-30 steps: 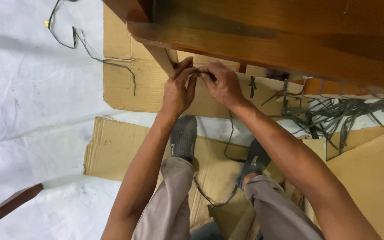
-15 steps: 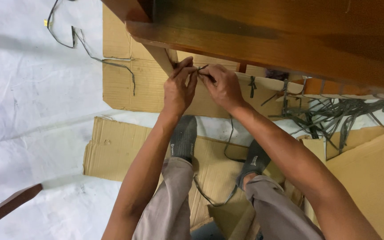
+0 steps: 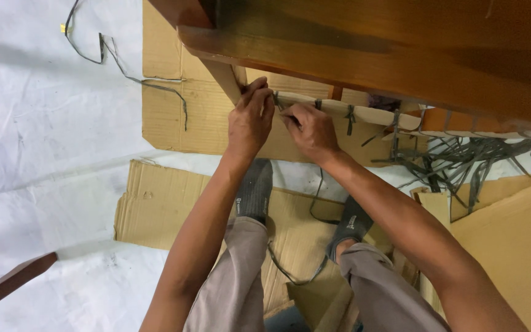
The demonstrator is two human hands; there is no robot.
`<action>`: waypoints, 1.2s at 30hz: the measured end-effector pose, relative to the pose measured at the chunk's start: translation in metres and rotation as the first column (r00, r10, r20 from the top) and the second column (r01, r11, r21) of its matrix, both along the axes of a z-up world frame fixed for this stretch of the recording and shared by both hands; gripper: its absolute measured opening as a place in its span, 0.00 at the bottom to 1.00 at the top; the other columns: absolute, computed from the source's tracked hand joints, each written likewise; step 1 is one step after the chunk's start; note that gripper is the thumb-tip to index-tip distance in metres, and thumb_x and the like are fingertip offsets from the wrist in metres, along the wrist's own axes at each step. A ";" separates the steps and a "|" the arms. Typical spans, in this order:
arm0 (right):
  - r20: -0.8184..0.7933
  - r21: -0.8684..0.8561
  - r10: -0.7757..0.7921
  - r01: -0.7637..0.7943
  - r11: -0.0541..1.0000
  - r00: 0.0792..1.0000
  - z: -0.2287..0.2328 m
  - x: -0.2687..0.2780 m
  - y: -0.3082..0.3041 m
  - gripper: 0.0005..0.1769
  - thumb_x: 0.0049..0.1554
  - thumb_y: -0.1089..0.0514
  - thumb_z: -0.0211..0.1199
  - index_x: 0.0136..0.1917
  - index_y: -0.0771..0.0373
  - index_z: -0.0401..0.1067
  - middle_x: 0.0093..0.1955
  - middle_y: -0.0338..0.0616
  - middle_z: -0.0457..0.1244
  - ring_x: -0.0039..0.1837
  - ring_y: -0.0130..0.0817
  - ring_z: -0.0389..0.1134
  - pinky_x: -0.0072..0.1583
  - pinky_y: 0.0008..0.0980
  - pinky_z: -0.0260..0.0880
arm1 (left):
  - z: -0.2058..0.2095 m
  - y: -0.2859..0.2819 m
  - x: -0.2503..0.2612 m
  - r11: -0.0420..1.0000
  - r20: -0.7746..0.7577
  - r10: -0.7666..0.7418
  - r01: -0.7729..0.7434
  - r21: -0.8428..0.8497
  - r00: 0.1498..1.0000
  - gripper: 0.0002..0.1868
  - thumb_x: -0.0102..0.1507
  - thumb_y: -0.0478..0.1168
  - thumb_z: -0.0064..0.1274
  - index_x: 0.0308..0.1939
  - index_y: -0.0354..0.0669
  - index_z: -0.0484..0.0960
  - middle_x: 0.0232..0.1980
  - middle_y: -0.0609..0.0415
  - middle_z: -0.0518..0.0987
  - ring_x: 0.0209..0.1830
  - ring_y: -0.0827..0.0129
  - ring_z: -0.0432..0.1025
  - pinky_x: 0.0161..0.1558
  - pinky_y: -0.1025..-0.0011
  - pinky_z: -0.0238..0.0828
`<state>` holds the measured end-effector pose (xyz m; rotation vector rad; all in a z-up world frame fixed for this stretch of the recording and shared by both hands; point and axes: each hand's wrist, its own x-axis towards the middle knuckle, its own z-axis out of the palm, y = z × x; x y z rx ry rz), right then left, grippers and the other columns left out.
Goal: Wrapping wooden chair legs with protective cardboard and securing them with plastic ties.
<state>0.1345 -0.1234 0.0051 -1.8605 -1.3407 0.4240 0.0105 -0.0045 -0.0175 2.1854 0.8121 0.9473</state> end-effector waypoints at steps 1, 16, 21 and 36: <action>0.000 0.000 -0.001 0.001 1.000 1.000 0.000 -0.001 0.000 0.05 0.60 0.63 0.66 0.50 0.65 0.75 0.47 0.53 0.68 0.47 0.50 0.72 0.47 0.43 0.71 | 0.002 0.000 0.000 1.000 0.000 -0.001 0.001 0.000 1.000 0.06 0.67 0.34 0.57 0.48 0.42 0.80 0.59 0.50 0.81 0.53 0.52 0.79 0.50 0.61 0.79; 0.084 -0.128 0.054 -0.043 0.991 0.995 -0.017 -0.010 -0.033 0.07 0.60 0.59 0.65 0.49 0.64 0.75 0.46 0.51 0.68 0.48 0.54 0.71 0.48 0.47 0.70 | 0.001 -0.002 -0.001 1.000 -0.005 0.011 -0.011 -0.012 1.000 0.07 0.67 0.33 0.57 0.49 0.43 0.81 0.59 0.51 0.81 0.54 0.51 0.78 0.52 0.60 0.78; 0.043 -0.341 0.028 -0.012 0.940 0.999 -0.042 -0.006 -0.059 0.10 0.60 0.57 0.62 0.51 0.64 0.77 0.50 0.53 0.68 0.50 0.54 0.70 0.51 0.48 0.70 | 0.004 -0.004 -0.002 1.000 0.031 -0.008 0.007 0.006 0.999 0.12 0.68 0.33 0.57 0.55 0.44 0.80 0.61 0.49 0.80 0.57 0.50 0.78 0.56 0.59 0.78; 0.269 -0.497 0.095 0.054 0.866 0.958 -0.038 -0.040 -0.159 0.29 0.57 0.49 0.65 0.70 0.57 0.71 0.79 0.70 0.47 0.77 0.68 0.47 0.69 0.58 0.54 | 0.008 -0.020 -0.021 0.993 0.051 -0.118 0.119 -0.009 0.992 0.25 0.67 0.31 0.56 0.68 0.44 0.73 0.70 0.40 0.73 0.67 0.44 0.71 0.63 0.57 0.73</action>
